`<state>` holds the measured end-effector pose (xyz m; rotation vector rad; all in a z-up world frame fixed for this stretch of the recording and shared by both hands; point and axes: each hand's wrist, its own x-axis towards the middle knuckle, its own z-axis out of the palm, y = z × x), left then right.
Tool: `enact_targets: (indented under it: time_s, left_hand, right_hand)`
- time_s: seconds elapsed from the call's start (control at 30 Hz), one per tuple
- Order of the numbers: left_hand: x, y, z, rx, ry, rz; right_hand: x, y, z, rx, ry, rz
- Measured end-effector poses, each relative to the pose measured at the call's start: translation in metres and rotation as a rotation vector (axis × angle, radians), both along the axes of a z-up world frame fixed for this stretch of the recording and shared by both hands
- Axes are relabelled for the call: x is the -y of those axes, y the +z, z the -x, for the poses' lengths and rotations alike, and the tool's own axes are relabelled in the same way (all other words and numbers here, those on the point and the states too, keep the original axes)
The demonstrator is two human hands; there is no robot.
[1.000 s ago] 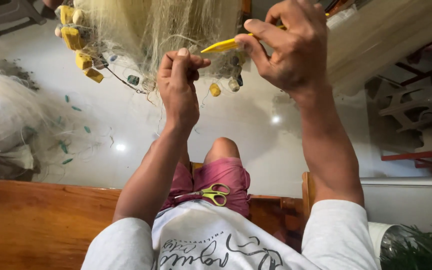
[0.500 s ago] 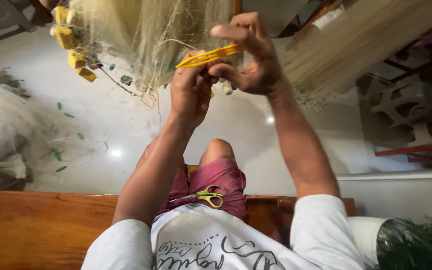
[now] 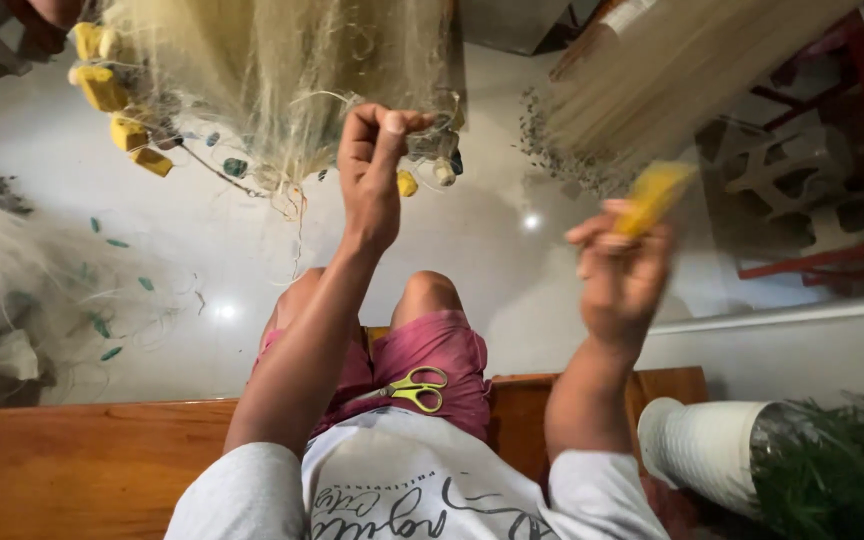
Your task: Repairing or assembling a fishing net using a shuttle and scissors to weave and knot the mesh.
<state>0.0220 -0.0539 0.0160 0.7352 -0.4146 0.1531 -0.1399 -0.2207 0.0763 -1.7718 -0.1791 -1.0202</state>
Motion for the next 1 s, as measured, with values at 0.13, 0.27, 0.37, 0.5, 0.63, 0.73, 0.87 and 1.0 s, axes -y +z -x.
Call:
enact_targets:
  time_s: [0.13, 0.27, 0.37, 0.5, 0.63, 0.73, 0.87, 1.0]
  left_hand:
    - [-0.004, -0.001, 0.001, -0.009, 0.062, -0.063]
    - [-0.007, 0.003, 0.007, 0.041, 0.041, -0.036]
    - [-0.007, 0.005, 0.006, 0.043, 0.082, -0.02]
    - [-0.006, 0.007, 0.002, 0.094, 0.174, -0.071]
    - [-0.005, 0.001, 0.008, 0.115, 0.209, -0.039]
    - [-0.008, 0.005, 0.009, 0.13, 0.195, -0.055]
    - [-0.024, 0.008, 0.008, 0.065, -0.022, -0.067]
    - [-0.039, 0.008, 0.019, 0.19, -0.091, -0.14]
  right_hand:
    - [-0.001, -0.036, 0.022, -0.482, -0.205, 0.397]
    - [-0.015, -0.087, 0.037, -0.513, -0.056, 0.239]
    - [-0.059, -0.098, 0.052, -0.632, -0.088, 0.014]
    - [-0.089, -0.105, 0.054, -0.509, 0.114, -0.09]
    - [-0.097, -0.098, 0.043, -0.098, 0.453, -0.382]
    - [-0.081, -0.11, 0.036, -0.038, 0.588, -0.515]
    - [-0.049, -0.111, 0.031, -0.005, -0.124, -0.293]
    - [-0.054, -0.047, 0.019, 0.145, 0.385, -0.406]
